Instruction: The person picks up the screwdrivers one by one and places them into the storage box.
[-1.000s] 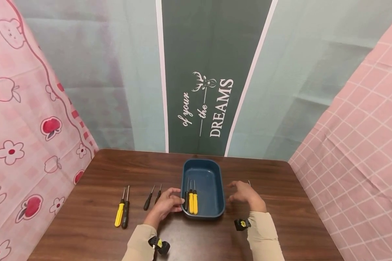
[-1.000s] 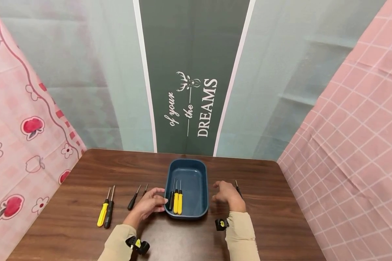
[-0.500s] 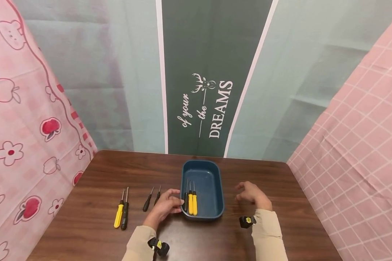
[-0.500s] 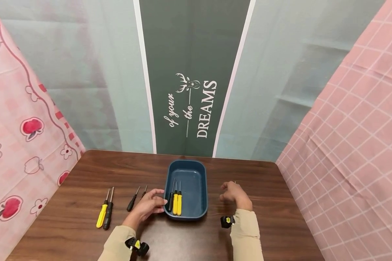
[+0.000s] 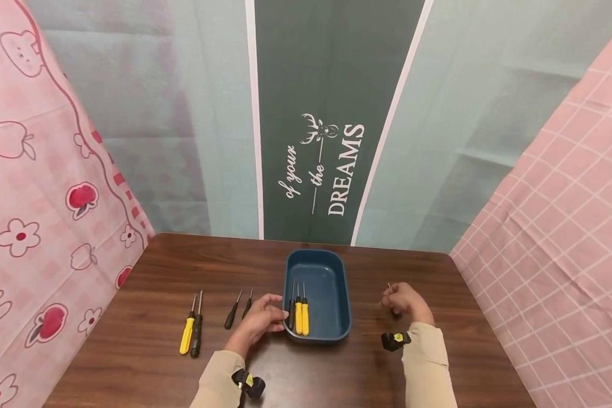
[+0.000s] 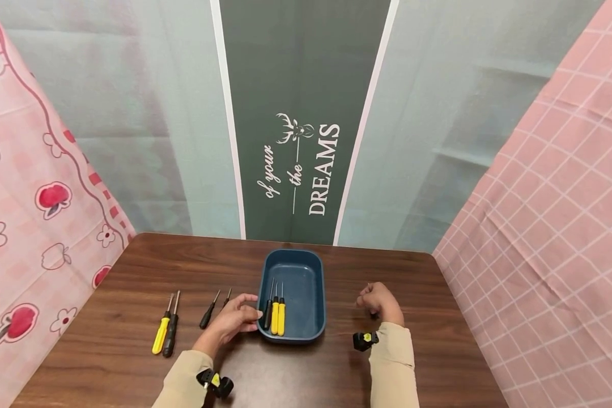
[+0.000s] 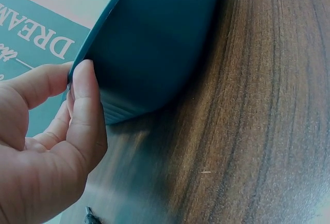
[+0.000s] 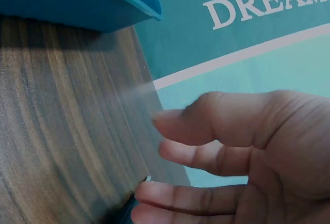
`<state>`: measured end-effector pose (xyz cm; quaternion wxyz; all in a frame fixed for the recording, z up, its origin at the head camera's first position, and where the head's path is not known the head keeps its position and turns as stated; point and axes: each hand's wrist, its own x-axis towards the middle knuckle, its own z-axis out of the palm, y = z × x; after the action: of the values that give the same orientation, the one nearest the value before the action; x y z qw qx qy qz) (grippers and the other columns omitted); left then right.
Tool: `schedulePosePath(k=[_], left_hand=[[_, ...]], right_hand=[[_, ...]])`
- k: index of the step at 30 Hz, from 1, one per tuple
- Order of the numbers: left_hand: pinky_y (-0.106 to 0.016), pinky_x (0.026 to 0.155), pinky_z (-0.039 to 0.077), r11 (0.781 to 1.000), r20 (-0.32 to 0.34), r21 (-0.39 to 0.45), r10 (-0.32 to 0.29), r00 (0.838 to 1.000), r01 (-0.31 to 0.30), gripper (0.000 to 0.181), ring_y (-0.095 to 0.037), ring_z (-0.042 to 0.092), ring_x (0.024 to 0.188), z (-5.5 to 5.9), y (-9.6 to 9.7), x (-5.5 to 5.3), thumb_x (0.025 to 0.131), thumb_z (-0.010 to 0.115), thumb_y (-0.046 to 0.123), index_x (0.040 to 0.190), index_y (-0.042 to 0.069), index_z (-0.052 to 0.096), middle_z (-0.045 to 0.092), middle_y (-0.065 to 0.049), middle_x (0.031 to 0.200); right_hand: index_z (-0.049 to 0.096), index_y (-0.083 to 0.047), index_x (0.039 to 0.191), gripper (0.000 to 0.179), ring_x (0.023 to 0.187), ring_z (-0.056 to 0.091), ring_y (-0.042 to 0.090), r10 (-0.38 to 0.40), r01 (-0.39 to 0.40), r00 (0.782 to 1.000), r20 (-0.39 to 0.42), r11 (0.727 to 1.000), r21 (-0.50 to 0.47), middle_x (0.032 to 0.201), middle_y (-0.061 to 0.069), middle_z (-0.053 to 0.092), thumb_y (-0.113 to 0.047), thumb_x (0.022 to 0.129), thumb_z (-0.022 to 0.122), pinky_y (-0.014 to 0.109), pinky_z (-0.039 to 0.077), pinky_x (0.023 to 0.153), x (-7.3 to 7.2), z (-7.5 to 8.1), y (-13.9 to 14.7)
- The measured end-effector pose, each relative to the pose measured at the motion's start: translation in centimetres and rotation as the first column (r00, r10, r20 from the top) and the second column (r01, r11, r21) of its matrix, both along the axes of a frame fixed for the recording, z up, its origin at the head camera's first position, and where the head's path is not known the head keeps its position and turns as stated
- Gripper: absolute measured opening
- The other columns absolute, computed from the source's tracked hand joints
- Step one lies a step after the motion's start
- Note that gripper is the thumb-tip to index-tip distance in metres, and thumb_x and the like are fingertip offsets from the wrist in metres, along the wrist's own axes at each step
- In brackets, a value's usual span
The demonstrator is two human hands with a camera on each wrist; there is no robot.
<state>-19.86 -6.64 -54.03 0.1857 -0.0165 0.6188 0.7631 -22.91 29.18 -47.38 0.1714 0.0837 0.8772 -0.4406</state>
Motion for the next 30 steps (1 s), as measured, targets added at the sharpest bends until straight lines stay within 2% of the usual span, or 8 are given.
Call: schedulePosePath(k=[2, 5, 8, 12, 14, 16, 24, 30], left_hand=[[-0.028, 0.056, 0.055, 1.000, 0.001, -0.006, -0.003, 1.000, 0.003, 0.055, -0.015, 0.055, 0.062, 0.0, 0.0, 0.0, 0.081, 0.062, -0.005, 0.127, -0.010, 0.035, 0.056, -0.010, 0.081], [-0.028, 0.056, 0.055, 1.000, 0.004, -0.008, -0.003, 1.000, 0.003, 0.054, -0.015, 0.055, 0.063, 0.1, 0.0, 0.0, 0.080, 0.062, -0.005, 0.127, -0.010, 0.035, 0.056, -0.011, 0.081], [-0.028, 0.057, 0.055, 1.000, 0.006, -0.007, 0.000, 1.000, 0.000, 0.054, -0.016, 0.056, 0.063, 0.2, 0.0, -0.1, 0.080, 0.062, -0.005, 0.127, -0.010, 0.035, 0.057, -0.012, 0.082], [-0.028, 0.057, 0.055, 1.000, 0.013, -0.005, 0.001, 1.000, -0.001, 0.054, -0.015, 0.056, 0.063, 0.1, 0.0, -0.2, 0.080, 0.062, -0.005, 0.127, -0.010, 0.036, 0.057, -0.012, 0.083], [-0.028, 0.057, 0.055, 1.000, 0.013, -0.003, 0.000, 1.000, 0.000, 0.054, -0.015, 0.055, 0.063, 0.1, 0.0, -0.2, 0.081, 0.062, -0.005, 0.127, -0.010, 0.035, 0.056, -0.012, 0.083], [-0.028, 0.057, 0.055, 1.000, 0.014, -0.003, -0.004, 1.000, 0.004, 0.053, -0.015, 0.055, 0.063, 0.5, -0.1, 0.0, 0.081, 0.061, -0.006, 0.127, -0.011, 0.034, 0.056, -0.012, 0.082], [-0.028, 0.057, 0.055, 1.000, 0.017, -0.010, 0.000, 1.000, 0.001, 0.054, -0.015, 0.055, 0.063, -0.1, 0.1, -0.1, 0.081, 0.062, -0.004, 0.128, -0.009, 0.035, 0.055, -0.011, 0.081], [-0.028, 0.056, 0.055, 1.000, 0.019, -0.012, 0.003, 1.000, -0.003, 0.054, -0.015, 0.055, 0.063, -0.1, 0.1, -0.1, 0.081, 0.063, -0.004, 0.127, -0.009, 0.036, 0.055, -0.011, 0.081]], right_hand=[[0.054, 0.008, 0.096, 0.014, 0.070, 0.050, 0.023, -0.027, 0.027, 1.000, 0.001, 1.000, -0.007, 0.087, 0.013, 0.056, 0.002, 0.084, 0.055, 0.039, 0.048, 0.064, -0.1, -0.3, 0.4], [0.055, 0.009, 0.099, 0.016, 0.076, 0.054, 0.025, -0.051, 0.052, 0.998, 0.021, 0.997, -0.048, 0.090, 0.015, 0.058, -0.002, 0.088, 0.053, 0.041, 0.050, 0.068, -0.2, -0.8, 1.0], [0.056, 0.010, 0.104, 0.022, 0.074, 0.056, 0.026, -0.091, 0.096, 0.994, 0.057, 0.992, -0.087, 0.088, 0.015, 0.059, -0.006, 0.089, 0.055, 0.043, 0.051, 0.069, -0.2, -1.1, 1.6], [0.058, 0.009, 0.104, 0.025, 0.076, 0.059, 0.028, -0.143, 0.155, 0.984, 0.108, 0.982, -0.107, 0.086, 0.016, 0.058, -0.010, 0.087, 0.059, 0.046, 0.050, 0.072, -0.2, -1.3, 2.3], [0.059, 0.008, 0.102, 0.025, 0.079, 0.059, 0.029, -0.171, 0.184, 0.978, 0.117, 0.977, -0.111, 0.088, 0.016, 0.059, -0.012, 0.087, 0.060, 0.047, 0.049, 0.073, -0.1, -1.5, 2.6], [0.059, 0.007, 0.101, 0.025, 0.079, 0.058, 0.029, -0.196, 0.209, 0.974, 0.115, 0.971, -0.119, 0.088, 0.016, 0.059, -0.013, 0.087, 0.060, 0.046, 0.049, 0.072, -0.1, -1.8, 3.0], [0.055, 0.009, 0.104, 0.026, 0.081, 0.054, 0.030, -0.302, 0.324, 0.944, 0.131, 0.924, -0.203, 0.090, 0.016, 0.058, -0.010, 0.086, 0.055, 0.047, 0.047, 0.077, -0.3, -3.3, 4.3], [0.056, 0.008, 0.103, 0.026, 0.080, 0.053, 0.029, -0.360, 0.378, 0.924, 0.129, 0.910, -0.169, 0.086, 0.014, 0.059, -0.010, 0.085, 0.056, 0.043, 0.046, 0.075, -0.7, -4.0, 4.7]])
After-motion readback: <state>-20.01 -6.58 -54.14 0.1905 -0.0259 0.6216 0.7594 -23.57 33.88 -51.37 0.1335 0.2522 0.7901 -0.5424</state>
